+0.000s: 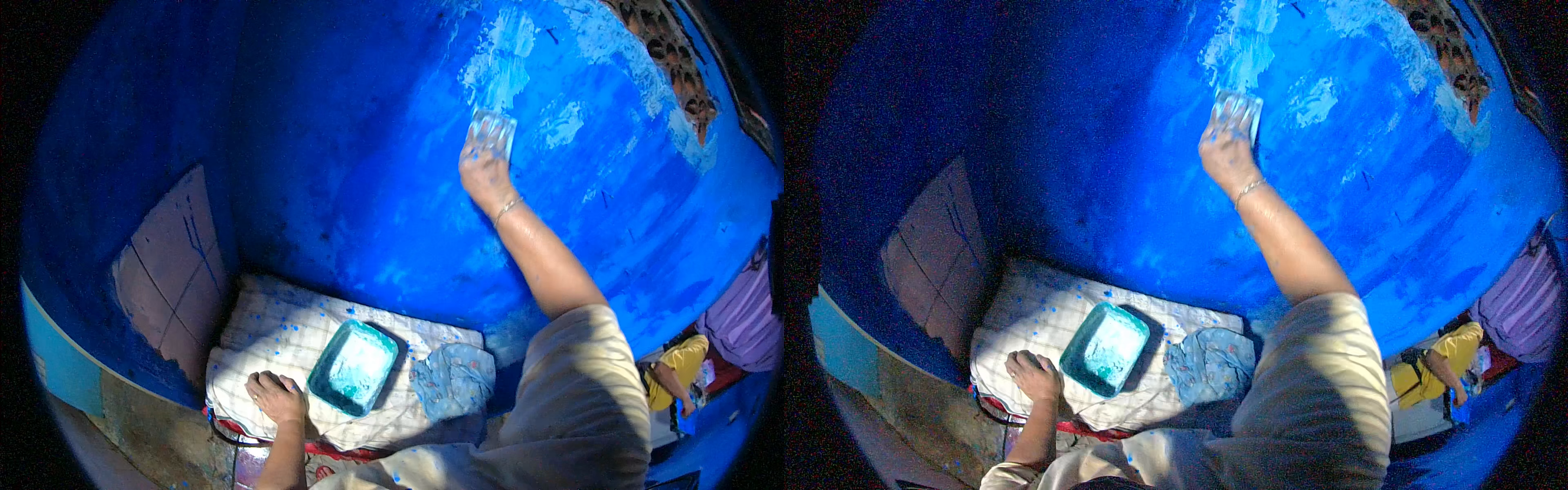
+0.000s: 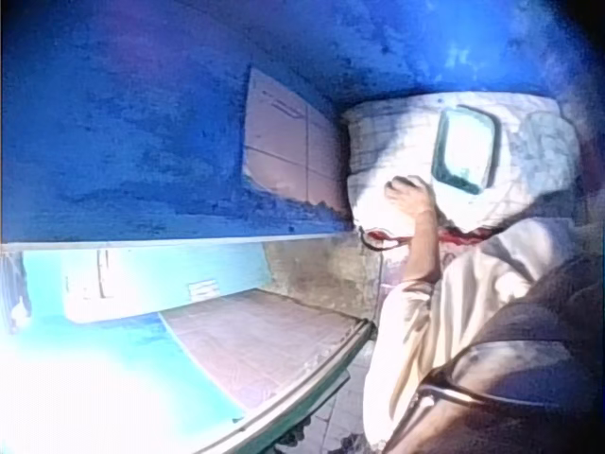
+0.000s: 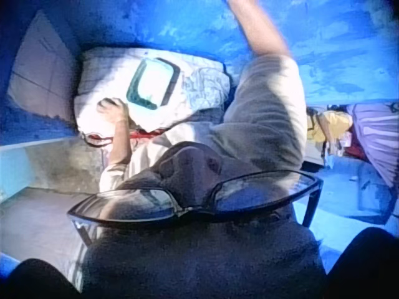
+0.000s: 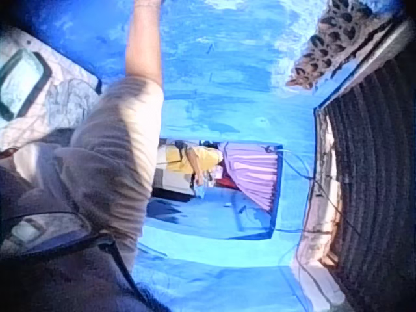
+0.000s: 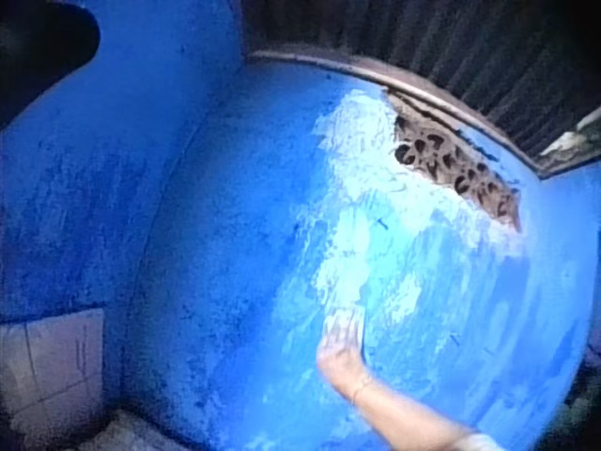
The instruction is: The person applies a blue coating to a wall using a cloth, repeatedly dipping the cloth into a container and rubbing it onto the surface.
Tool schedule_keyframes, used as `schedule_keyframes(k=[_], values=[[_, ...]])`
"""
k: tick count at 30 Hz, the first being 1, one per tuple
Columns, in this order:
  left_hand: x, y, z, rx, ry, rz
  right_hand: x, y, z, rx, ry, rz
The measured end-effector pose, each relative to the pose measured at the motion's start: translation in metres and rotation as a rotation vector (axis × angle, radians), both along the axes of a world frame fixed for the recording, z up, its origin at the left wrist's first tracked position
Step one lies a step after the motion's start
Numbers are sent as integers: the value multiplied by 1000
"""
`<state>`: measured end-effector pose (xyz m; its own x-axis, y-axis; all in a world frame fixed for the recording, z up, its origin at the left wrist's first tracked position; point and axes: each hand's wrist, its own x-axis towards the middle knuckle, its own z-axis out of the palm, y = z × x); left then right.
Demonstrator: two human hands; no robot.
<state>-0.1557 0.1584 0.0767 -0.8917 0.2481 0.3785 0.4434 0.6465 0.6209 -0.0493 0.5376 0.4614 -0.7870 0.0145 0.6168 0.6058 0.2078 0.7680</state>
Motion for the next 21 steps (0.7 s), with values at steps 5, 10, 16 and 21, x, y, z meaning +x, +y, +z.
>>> schedule_keyframes(k=[5, 10, 16, 21], values=[[-2, -11, 5, -41, 11, 19, 4, -51, 6, -663, -108, 35], [-1, -7, 5, -30, -5, 7, -11, -43, 97, -110, 230, 418], [-2, -6, 6, -26, -36, -5, -19, -49, -28, -201, -76, 229], [-2, -9, 6, -43, -73, -1, -35, -62, 41, -445, 223, 469]])
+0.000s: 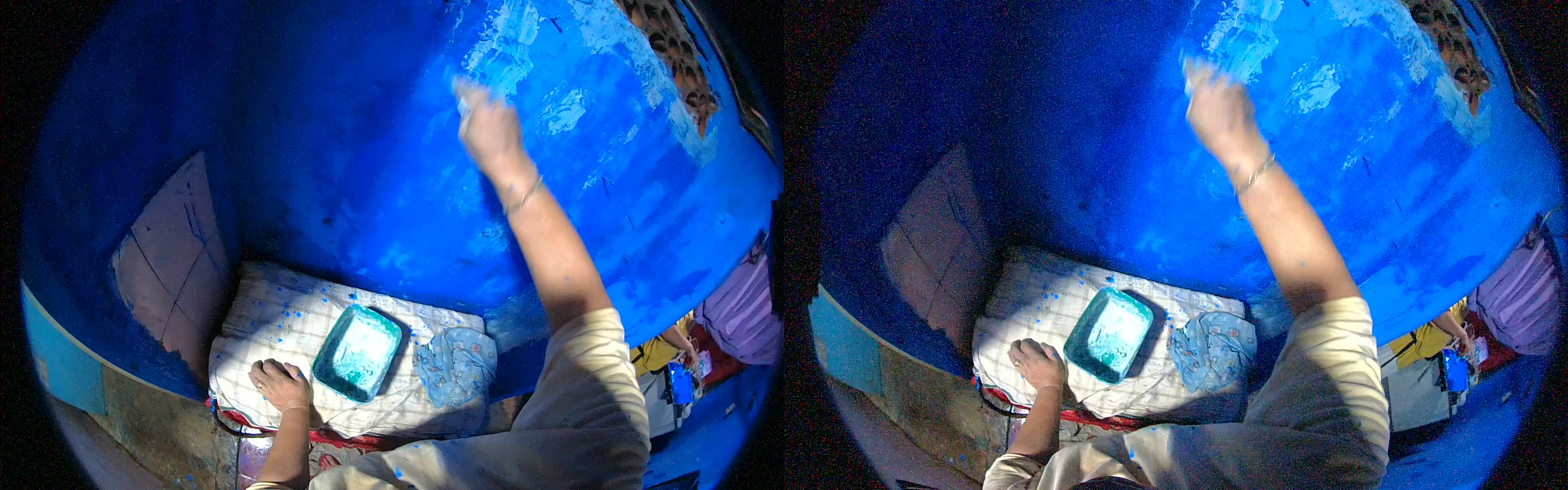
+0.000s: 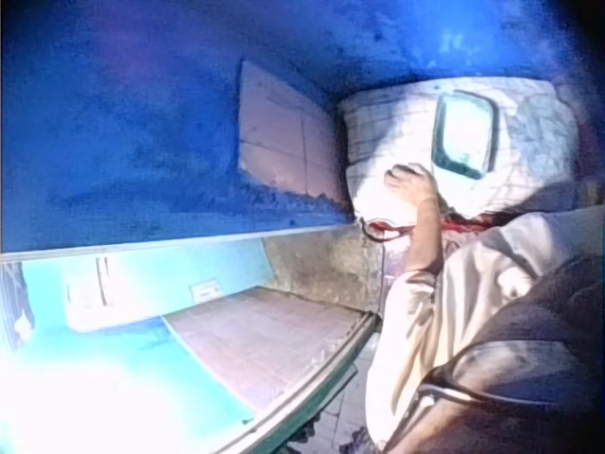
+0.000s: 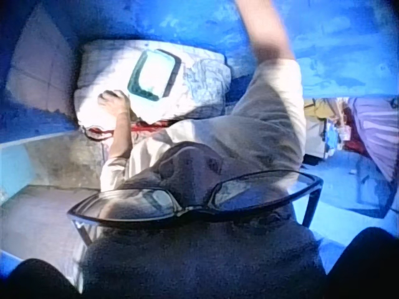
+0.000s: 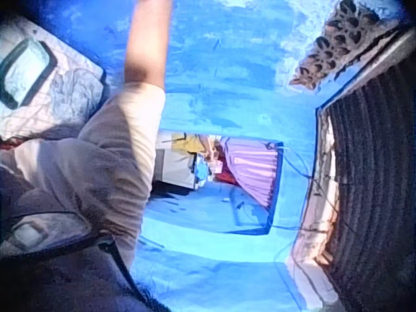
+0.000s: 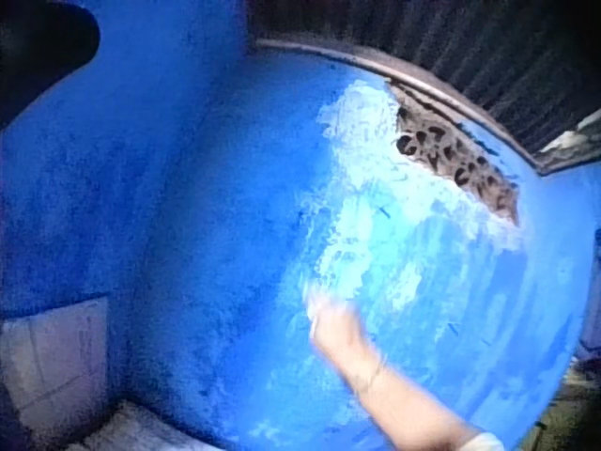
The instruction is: The person applies a blue coating to a wall using a cloth, repeatedly dipping the cloth into a container and rubbing it onto the surface.
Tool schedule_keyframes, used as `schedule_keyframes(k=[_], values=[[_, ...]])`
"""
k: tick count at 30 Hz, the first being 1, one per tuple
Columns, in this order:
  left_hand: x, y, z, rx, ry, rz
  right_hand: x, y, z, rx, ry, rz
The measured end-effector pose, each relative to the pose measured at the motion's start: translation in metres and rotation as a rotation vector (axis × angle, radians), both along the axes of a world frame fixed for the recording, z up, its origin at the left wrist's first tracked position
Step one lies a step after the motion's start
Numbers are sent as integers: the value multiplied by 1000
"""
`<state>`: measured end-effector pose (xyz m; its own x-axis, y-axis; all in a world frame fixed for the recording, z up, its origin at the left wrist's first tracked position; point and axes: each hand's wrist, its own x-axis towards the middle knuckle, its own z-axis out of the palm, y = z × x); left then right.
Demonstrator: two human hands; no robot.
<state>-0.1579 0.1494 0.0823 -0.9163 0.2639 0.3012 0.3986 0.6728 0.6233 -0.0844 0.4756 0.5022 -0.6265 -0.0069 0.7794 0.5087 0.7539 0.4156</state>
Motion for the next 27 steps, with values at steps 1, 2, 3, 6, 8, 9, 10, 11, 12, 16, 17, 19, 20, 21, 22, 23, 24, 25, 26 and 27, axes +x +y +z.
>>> schedule_keyframes(k=[1, 2, 3, 6, 8, 9, 10, 11, 12, 16, 17, 19, 20, 21, 22, 23, 24, 25, 26, 27], values=[[1, -1, 1, -2, 14, 4, -6, -3, 27, 88, 107, 4], [1, 2, -2, 18, 19, -10, -11, 7, 55, 294, 154, 7], [-1, -1, -3, 10, 31, 2, -18, 7, 65, 110, 93, -98], [0, 5, -2, 23, 50, -26, -18, 40, 1, 559, 26, -438], [1, 3, -3, 18, 34, -29, -6, 31, -65, 368, -198, -445], [0, 2, -4, 22, 39, -32, 5, 23, -95, 352, -273, -441], [-2, 2, -5, 30, 48, -30, 12, 15, -112, 339, -341, -435], [-2, 2, -8, 16, 86, -9, 13, 6, -109, 61, -383, -366], [-4, 2, -7, 18, 82, -4, 15, -2, -101, -213, -424, -293], [-2, 2, -4, 17, 69, -27, 22, -7, -33, -162, -151, -2], [-1, 4, -5, 17, 70, -23, 20, -15, -7, -209, -47, 112], [-1, 4, -2, 14, 89, 1, 21, -15, 40, -640, -8, 265], [0, 3, -1, 10, 98, 9, 20, -8, 54, -912, 66, 352], [1, 2, -1, 6, 113, 10, 19, -1, 62, -881, 62, 321], [0, 3, -1, 8, 125, 9, 17, 4, 69, -847, 56, 289], [0, 3, 0, 10, 137, 11, 14, 11, 70, -716, -28, 168], [0, 3, 0, 5, 119, 12, 8, 19, 68, -583, -116, 52], [1, 4, 1, 2, 101, 4, 6, 28, 63, -446, -200, -70], [2, 6, 1, -1, 83, -3, 0, 37, 53, -282, -243, -146], [2, 5, 0, 0, 89, 7, -5, 35, 48, -206, -188, -194]])
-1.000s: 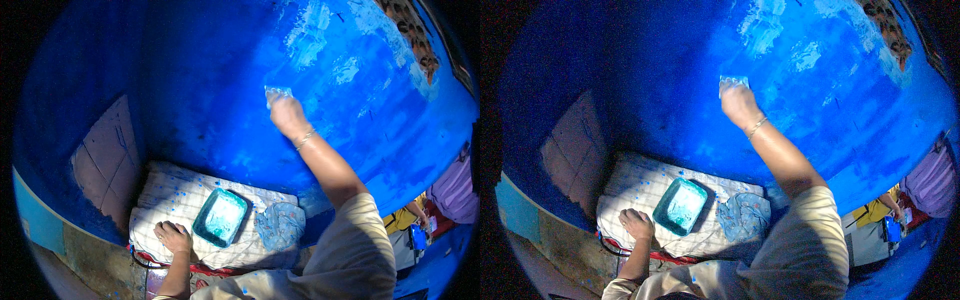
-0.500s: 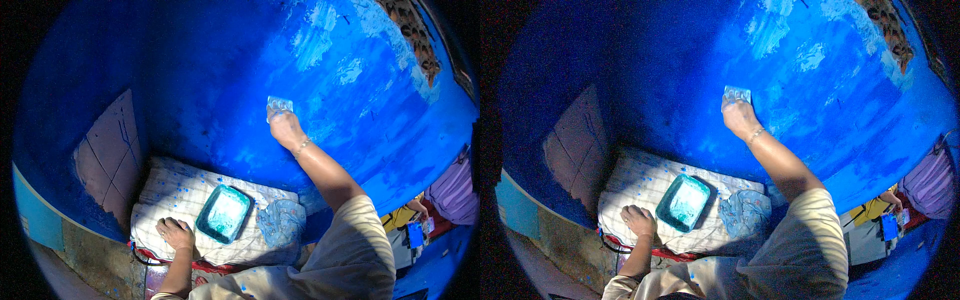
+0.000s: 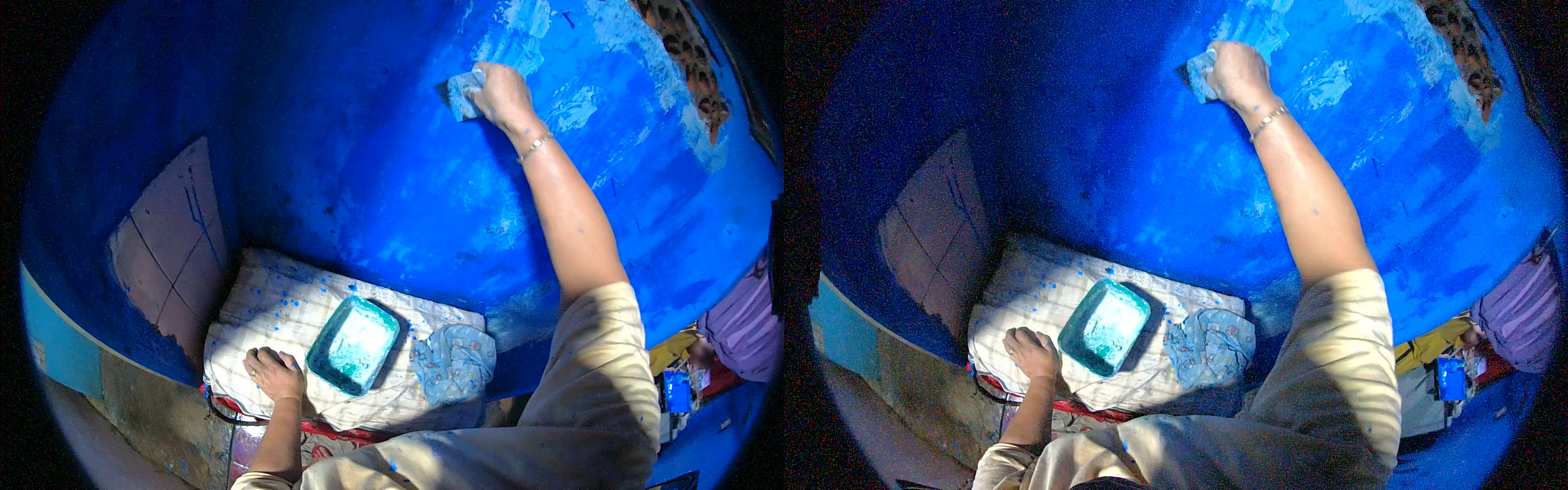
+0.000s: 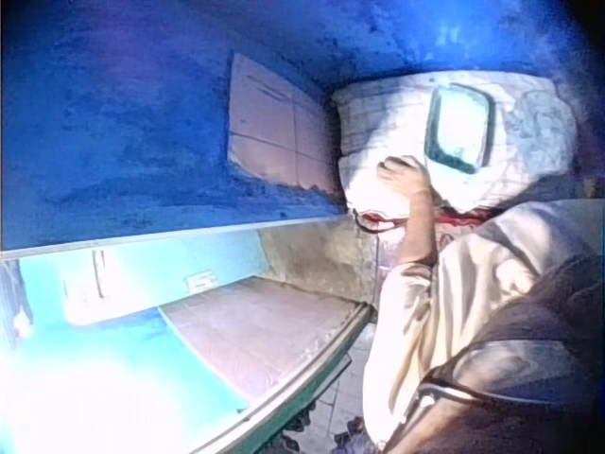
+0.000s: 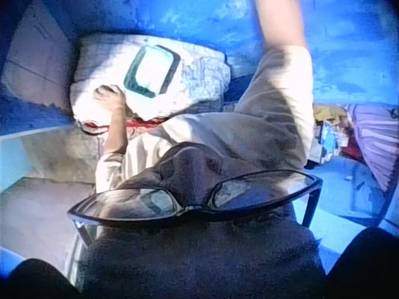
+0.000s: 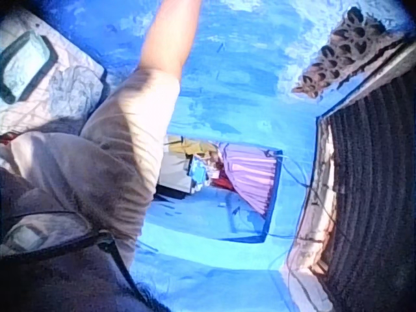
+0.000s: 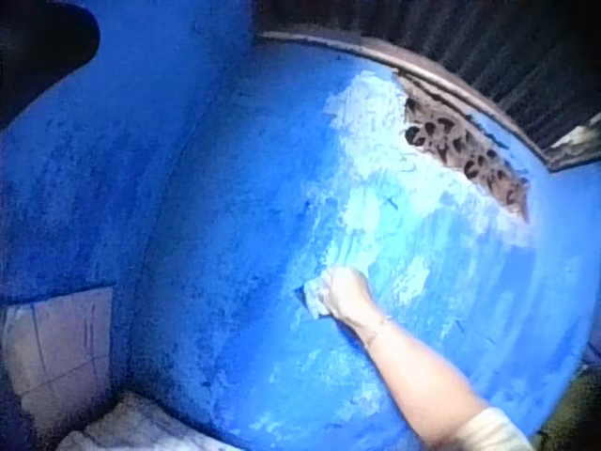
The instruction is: The person applies a blue coating to a wall using a cloth, repeatedly dipping the cloth into a container and rubbing it onto the surface.
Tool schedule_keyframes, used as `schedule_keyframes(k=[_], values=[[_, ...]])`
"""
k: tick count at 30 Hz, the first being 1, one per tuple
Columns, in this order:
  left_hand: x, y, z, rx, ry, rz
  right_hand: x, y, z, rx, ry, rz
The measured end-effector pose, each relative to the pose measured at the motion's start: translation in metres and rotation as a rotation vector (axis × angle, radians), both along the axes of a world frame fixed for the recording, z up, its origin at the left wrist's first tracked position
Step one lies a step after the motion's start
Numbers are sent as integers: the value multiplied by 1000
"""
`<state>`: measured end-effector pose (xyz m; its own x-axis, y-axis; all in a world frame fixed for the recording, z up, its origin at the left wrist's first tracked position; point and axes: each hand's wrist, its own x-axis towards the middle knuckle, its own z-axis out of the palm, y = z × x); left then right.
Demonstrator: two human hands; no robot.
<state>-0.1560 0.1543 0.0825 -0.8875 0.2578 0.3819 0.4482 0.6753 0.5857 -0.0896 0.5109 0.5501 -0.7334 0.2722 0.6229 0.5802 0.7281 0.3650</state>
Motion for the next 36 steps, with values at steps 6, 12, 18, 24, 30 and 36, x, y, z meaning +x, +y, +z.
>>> schedule_keyframes(k=[6, 12, 18, 24, 30, 36], values=[[3, 5, -2, 7, 35, 21, 33, 52, 75, 360, 309, 10], [2, 7, -5, -20, -21, 30, 59, -25, 118, 489, 521, 208], [4, 5, -2, -37, -25, 61, 10, 8, -81, 675, -6, -56], [2, 5, -8, -14, -23, 55, 14, -28, -184, 168, -174, 201], [2, 0, -6, -42, -63, 79, 10, -50, -61, 450, 136, 231], [2, 0, -3, -27, -45, 52, -21, 3, -77, 752, 7, 2]])
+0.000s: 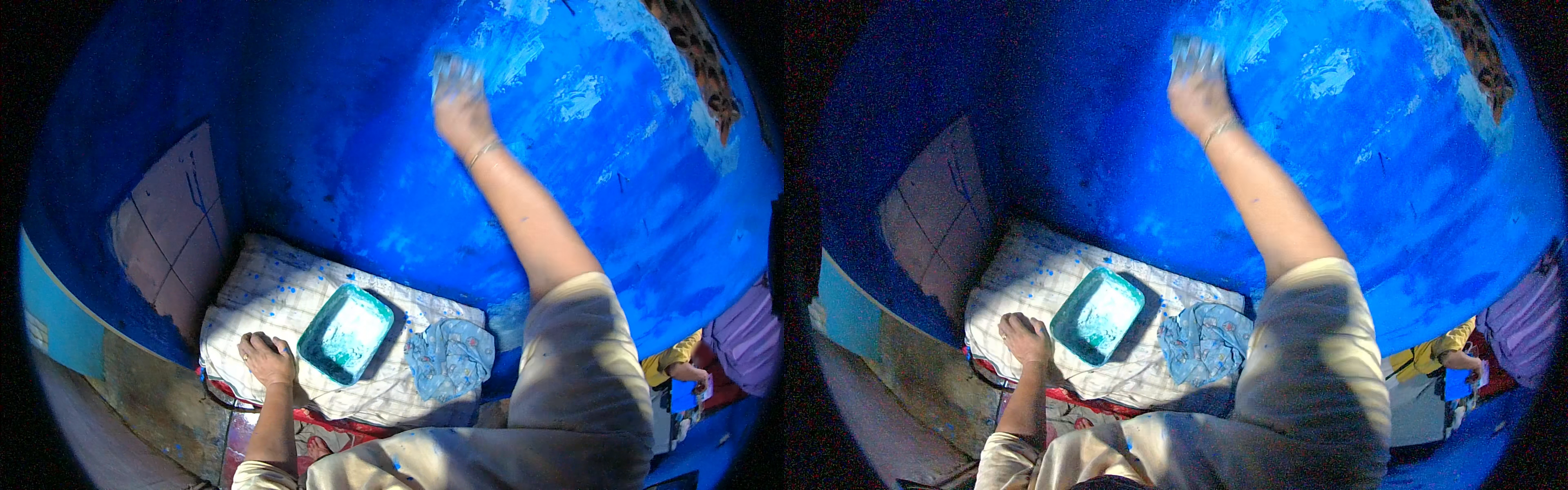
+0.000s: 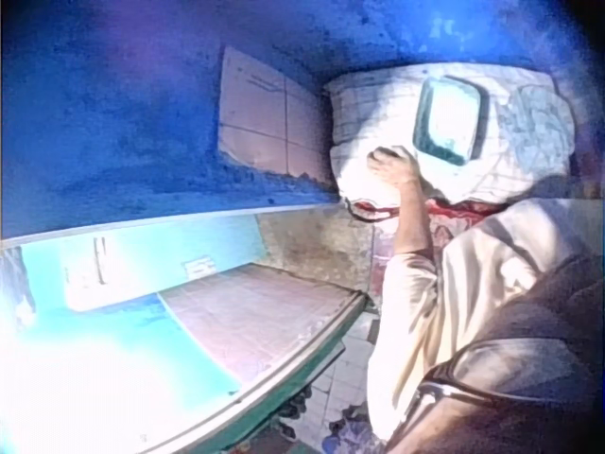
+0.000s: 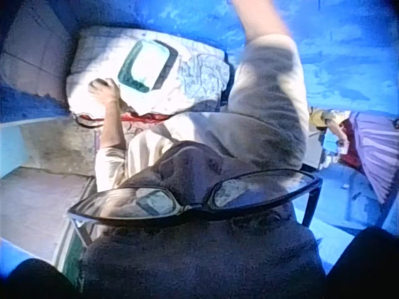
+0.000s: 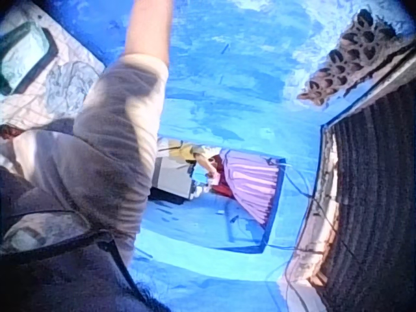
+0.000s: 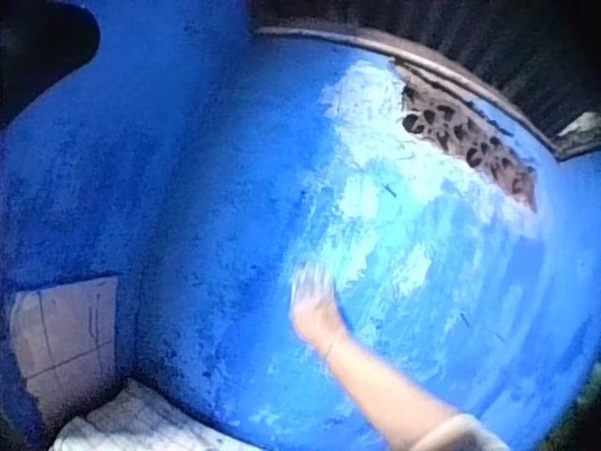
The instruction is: The person applies a blue coating to a wall using a cloth, repeatedly dipping the cloth into a container and rubbing it onto the surface.
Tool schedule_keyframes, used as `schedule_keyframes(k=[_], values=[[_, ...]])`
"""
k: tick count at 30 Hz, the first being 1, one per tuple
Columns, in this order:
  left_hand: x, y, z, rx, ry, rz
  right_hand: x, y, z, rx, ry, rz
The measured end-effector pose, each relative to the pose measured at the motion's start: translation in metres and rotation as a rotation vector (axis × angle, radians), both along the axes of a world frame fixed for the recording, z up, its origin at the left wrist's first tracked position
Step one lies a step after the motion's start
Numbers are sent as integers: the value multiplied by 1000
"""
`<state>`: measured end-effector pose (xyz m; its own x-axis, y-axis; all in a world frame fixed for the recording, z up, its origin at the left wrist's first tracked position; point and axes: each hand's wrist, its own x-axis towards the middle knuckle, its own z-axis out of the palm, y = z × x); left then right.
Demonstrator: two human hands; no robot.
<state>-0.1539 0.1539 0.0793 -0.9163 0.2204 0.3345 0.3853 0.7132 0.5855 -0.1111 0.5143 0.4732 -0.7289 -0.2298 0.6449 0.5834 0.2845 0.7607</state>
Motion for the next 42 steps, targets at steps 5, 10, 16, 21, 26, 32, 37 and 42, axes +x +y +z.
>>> schedule_keyframes(k=[5, 10, 16, 21, 26, 32, 37, 42], values=[[-1, -3, -4, 22, 53, -19, 25, -46, -75, -695, -402, -52], [2, 2, 1, 63, 59, -16, 40, -65, 26, -617, -105, 228], [0, -1, -3, 37, 56, -2, 33, -59, 169, -352, 212, 340], [0, -7, 2, 63, 69, -8, 3, -33, 232, -139, 387, 391], [1, 8, -2, 25, 26, -25, -7, 28, 238, 67, 420, 153], [-1, -2, -5, 21, 41, -20, -8, -8, 95, -176, 74, -59], [-2, -11, -10, 23, 71, 10, 2, -49, 126, -548, 119, 128], [0, 8, -3, 31, -1, -68, 12, 0, 247, -166, 371, 180]])
